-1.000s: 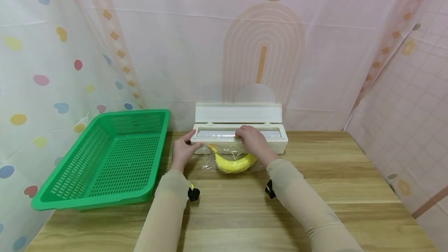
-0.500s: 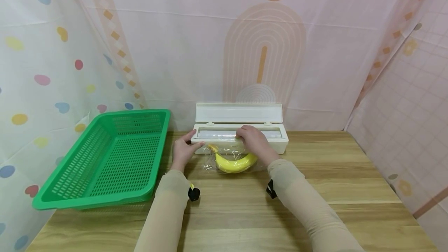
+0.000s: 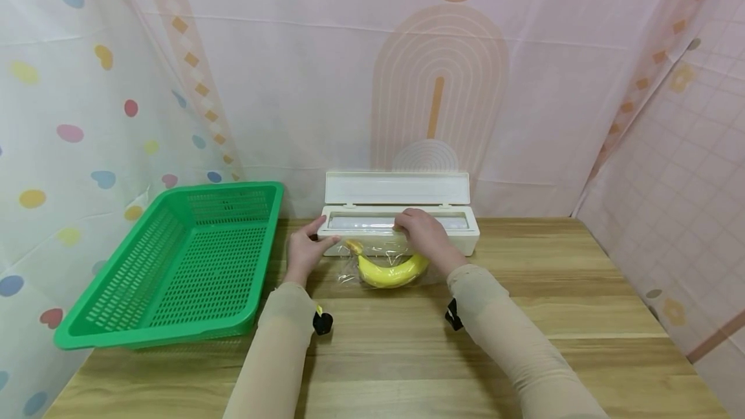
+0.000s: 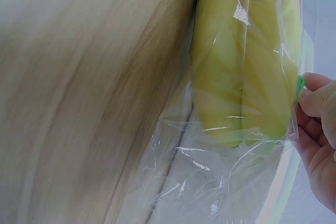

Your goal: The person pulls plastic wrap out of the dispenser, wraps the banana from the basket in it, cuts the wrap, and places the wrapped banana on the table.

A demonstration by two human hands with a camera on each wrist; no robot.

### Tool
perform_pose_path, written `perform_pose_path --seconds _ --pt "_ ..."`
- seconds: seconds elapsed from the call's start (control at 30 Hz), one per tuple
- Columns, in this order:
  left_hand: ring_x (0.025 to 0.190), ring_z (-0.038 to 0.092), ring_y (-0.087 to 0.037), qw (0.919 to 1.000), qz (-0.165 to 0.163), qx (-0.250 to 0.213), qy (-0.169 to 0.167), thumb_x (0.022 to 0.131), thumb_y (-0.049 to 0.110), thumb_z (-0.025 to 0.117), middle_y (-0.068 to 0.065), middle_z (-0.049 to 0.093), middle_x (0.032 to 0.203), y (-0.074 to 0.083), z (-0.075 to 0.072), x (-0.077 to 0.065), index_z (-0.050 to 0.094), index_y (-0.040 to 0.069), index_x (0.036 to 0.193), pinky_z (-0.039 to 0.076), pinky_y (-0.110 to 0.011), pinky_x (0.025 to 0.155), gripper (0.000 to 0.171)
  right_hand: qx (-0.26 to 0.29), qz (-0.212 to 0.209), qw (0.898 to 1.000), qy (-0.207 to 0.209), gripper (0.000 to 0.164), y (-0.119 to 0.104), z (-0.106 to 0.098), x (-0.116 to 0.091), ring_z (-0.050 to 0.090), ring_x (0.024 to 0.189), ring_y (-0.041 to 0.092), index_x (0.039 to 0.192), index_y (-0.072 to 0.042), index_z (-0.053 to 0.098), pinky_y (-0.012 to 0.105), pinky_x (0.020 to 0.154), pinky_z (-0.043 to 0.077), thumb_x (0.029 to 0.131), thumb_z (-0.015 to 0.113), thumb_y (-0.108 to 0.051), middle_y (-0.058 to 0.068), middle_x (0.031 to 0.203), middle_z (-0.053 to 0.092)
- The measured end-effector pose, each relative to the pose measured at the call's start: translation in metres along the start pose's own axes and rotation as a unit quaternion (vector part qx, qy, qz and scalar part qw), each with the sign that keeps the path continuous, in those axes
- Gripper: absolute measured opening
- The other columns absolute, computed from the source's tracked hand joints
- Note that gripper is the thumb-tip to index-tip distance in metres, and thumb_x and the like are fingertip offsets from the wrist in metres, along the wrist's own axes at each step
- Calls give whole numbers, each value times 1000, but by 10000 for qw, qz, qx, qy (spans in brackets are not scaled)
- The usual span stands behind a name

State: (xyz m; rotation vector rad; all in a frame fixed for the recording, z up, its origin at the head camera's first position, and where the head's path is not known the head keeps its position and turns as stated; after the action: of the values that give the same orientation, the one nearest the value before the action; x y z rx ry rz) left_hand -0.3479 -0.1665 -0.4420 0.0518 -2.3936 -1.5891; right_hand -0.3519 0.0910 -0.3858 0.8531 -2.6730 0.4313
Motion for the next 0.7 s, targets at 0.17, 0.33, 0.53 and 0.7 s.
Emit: perform_pose_path --seconds 0.17,0.33,0.53,0.7 --pt "118 55 -28 10000 -6 -19 19 84 16 81 -17 56 138 -1 1 1 57 4 138 48 -41 96 61 -41 -33 10000 17 17 0 -1 -1 63 95 25 94 -9 70 36 87 53 90 64 6 5 98 67" --pt "118 55 -27 10000 -14 -25 29 83 15 81 -17 56 138 -2 0 2 57 4 138 48 -40 96 61 -56 -8 10000 -5 16 0 -1 -1 63 96 25 95 -9 70 37 87 53 91 63 4 5 98 67" --pt "123 54 -30 10000 -1 1 28 84 15 81 -18 55 139 -2 -2 3 57 4 138 47 -42 99 61 -18 6 10000 3 16 0 0 0 63 95 24 95 -10 70 36 87 53 90 64 5 4 97 67" --pt "128 51 -31 10000 -16 10 33 84 15 81 -17 54 139 -2 -2 3 56 4 138 45 -42 103 61 -34 11 10000 -17 16 0 0 1 63 94 24 95 -10 70 36 86 53 91 64 4 4 97 67"
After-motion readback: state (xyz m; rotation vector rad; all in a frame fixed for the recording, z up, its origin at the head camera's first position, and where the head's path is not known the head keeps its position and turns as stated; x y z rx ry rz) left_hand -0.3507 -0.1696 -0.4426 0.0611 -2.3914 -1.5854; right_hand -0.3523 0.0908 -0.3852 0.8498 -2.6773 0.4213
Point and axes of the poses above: each hand's wrist, its own x-axis towards the middle knuckle, its own z-axis out of the palm, y = z × x, the point moved 3 cm from there along x, towards the middle knuckle
